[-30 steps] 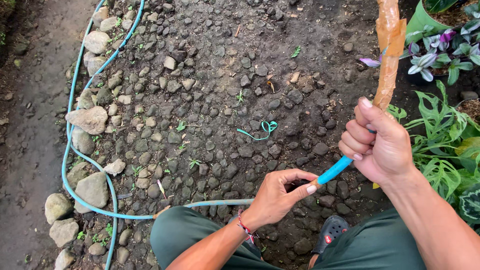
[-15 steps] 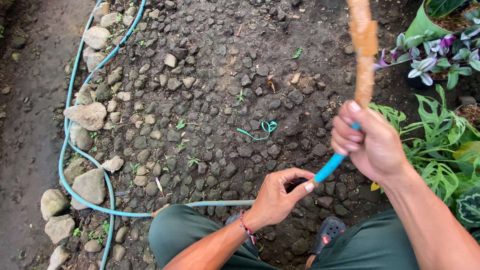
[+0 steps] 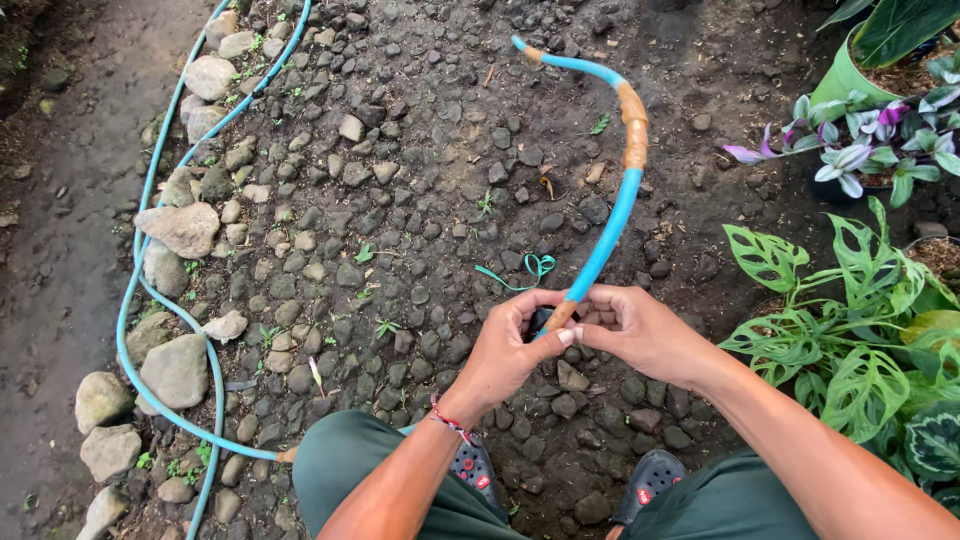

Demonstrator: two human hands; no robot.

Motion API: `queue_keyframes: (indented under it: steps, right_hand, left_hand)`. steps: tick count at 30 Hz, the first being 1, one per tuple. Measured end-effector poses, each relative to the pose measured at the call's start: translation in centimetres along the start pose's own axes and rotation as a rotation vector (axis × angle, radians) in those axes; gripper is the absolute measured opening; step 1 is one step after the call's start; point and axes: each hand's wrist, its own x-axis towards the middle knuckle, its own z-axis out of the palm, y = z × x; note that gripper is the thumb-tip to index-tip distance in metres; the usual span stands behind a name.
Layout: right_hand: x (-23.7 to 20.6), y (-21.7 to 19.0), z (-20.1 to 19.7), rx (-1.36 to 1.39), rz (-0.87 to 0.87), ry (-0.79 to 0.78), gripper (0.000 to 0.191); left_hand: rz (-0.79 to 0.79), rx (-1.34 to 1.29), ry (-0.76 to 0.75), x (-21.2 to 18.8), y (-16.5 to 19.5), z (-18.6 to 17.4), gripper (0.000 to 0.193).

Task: The person kneels on a gravel path and works on the end of a blue garden hose, pushing a black connector fitting onto the hose end and securing it with a green tie. They then peel off old brown tape and wrap clear plastic tape around the hose and fitting to hold the connection in place.

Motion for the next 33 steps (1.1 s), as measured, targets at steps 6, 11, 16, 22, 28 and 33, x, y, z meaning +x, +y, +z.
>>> queue_keyframes:
  steps: [6, 11, 16, 22, 28, 33]
  right_hand:
    - [-0.6, -0.8, 0.1, -0.069, -0.019, 0.026, 0.029]
    - [-0.5, -1.0, 0.4, -0.142, -0.115, 0.029, 0.021]
    - [-0.4, -0.7, 0.5, -0.153, -0.089, 0.041, 0.019]
    - [-0.2, -0.6, 0.6, -0.087, -0.045, 0.041, 0.022]
    - [-0.4, -1.7, 1.0, -0.323, 0.062, 0.226, 0.02]
    - [-1.7, -2.7, -0.2, -0.36, 0.082, 0.35, 0.022]
  left_hand:
    - [-0.04, 0.004, 0.038, -0.3, 1.4, -0.1, 0.034]
    - [-0.078, -0.001, -0.002, -0.6, 1.8, 0.2, 0.03]
    - [-0.064, 0.001, -0.009, -0.8, 1.9, 0.3, 0.028]
    - [-0.022, 0.095, 0.015, -1.1, 2.5, 0.4, 0.031]
    - [0.343, 0.451, 0.082, -1.7, 3.6, 0.5, 0.034]
    - [0.327, 0.572, 0.224, -1.9, 4.2, 0.7, 0.032]
